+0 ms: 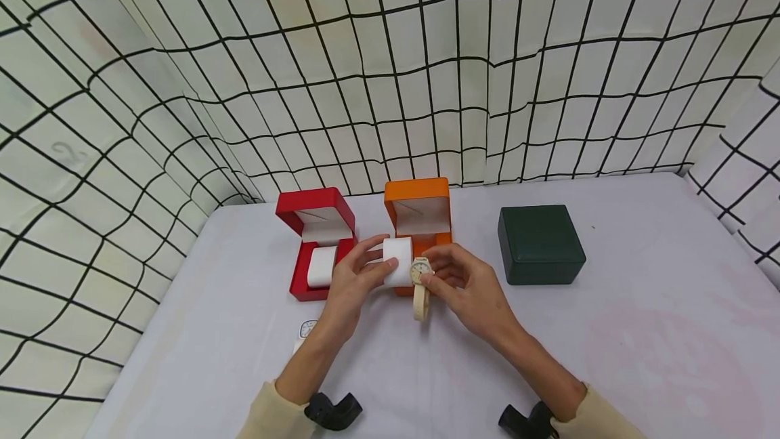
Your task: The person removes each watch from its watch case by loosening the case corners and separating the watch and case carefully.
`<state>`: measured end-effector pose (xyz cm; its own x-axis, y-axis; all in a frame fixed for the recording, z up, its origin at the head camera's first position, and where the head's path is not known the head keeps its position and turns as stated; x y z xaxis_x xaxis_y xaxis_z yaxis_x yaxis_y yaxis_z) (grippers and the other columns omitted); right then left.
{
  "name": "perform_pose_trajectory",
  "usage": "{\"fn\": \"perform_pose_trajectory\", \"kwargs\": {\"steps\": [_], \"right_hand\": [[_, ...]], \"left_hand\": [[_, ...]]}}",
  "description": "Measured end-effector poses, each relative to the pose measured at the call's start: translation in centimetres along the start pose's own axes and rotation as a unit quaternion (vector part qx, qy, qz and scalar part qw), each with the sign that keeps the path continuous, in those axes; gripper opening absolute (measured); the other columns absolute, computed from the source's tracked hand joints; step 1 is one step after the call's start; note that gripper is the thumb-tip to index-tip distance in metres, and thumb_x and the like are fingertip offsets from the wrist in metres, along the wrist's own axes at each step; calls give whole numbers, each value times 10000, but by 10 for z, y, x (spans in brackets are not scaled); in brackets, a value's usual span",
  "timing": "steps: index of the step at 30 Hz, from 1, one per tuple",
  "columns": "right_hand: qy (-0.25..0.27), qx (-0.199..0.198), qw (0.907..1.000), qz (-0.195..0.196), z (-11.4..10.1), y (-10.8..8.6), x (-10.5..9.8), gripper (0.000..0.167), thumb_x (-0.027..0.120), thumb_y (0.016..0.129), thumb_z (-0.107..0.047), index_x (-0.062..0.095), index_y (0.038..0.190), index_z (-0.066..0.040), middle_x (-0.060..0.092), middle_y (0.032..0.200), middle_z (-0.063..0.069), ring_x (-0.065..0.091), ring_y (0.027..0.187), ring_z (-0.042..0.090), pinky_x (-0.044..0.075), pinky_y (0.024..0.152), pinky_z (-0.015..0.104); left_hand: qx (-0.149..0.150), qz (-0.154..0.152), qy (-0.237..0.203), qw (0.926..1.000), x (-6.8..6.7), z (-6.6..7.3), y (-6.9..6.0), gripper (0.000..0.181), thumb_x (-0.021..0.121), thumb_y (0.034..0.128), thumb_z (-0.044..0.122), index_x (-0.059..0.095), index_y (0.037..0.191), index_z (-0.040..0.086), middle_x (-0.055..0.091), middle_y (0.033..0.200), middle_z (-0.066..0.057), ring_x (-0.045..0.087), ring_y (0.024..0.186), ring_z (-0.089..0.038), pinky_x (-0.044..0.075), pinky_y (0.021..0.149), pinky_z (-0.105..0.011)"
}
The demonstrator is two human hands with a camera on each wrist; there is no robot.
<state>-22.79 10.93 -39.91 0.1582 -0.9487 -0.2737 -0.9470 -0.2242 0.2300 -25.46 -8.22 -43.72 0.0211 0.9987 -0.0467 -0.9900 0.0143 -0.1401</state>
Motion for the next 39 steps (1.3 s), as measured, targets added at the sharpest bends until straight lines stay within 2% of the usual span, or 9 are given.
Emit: {"fn": "perform_pose_trajectory", "kwargs": {"steps": [7, 16, 26, 32, 39], "right_hand": [[-2, 32, 10000, -39, 0, -2, 0, 316, 773, 945, -157, 670, 1242, -126, 694, 1074, 57, 699, 926, 138, 601, 844, 188], [-45, 163, 9997, -185, 7, -6, 2, 310, 769, 950, -169, 666, 1240, -134, 701, 1065, 60, 716, 906, 141, 611, 827, 214], [-14, 334, 9992, -235, 13, -9, 6, 321, 775, 943, -162, 670, 1238, -91, 699, 1054, 104, 719, 875, 144, 619, 818, 203], [140, 495, 9982, -312, 17, -11, 9, 325, 780, 938, -161, 669, 1233, -81, 705, 1053, 116, 734, 862, 145, 623, 813, 212], [303, 484, 9974, -443, 18, -13, 12, 323, 769, 945, -146, 663, 1233, -48, 707, 1040, 141, 741, 844, 149, 626, 796, 227]], "left_hand": [[0, -54, 51, 10000, 1, -1, -1, 511, 754, 955, 236, 609, 1443, 191, 641, 1384, -128, 656, 1170, -219, 605, 953, -302], [4, -45, 199, 9998, 0, 0, -2, 527, 761, 955, 252, 595, 1449, 173, 627, 1386, -140, 681, 1128, -206, 614, 949, -312], [-6, -84, 228, 9997, 1, -1, -1, 521, 762, 955, 254, 599, 1445, 186, 624, 1385, -132, 680, 1135, -214, 611, 965, -320], [-53, -105, 225, 9997, 1, -3, 0, 522, 762, 954, 245, 598, 1446, 185, 620, 1386, -130, 674, 1136, -214, 612, 965, -312], [-34, -109, 245, 9996, 1, -2, -1, 524, 762, 954, 245, 597, 1447, 176, 621, 1390, -134, 672, 1131, -209, 613, 957, -304]]}}
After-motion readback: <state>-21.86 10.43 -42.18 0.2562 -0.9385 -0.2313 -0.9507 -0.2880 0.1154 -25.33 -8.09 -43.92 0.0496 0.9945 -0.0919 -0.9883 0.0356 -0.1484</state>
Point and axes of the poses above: each hand's wrist, its own y-axis towards the middle knuckle, its own x-axis out of the palm, z = x × y, the point moved 10 cm from there along y, towards the middle knuckle
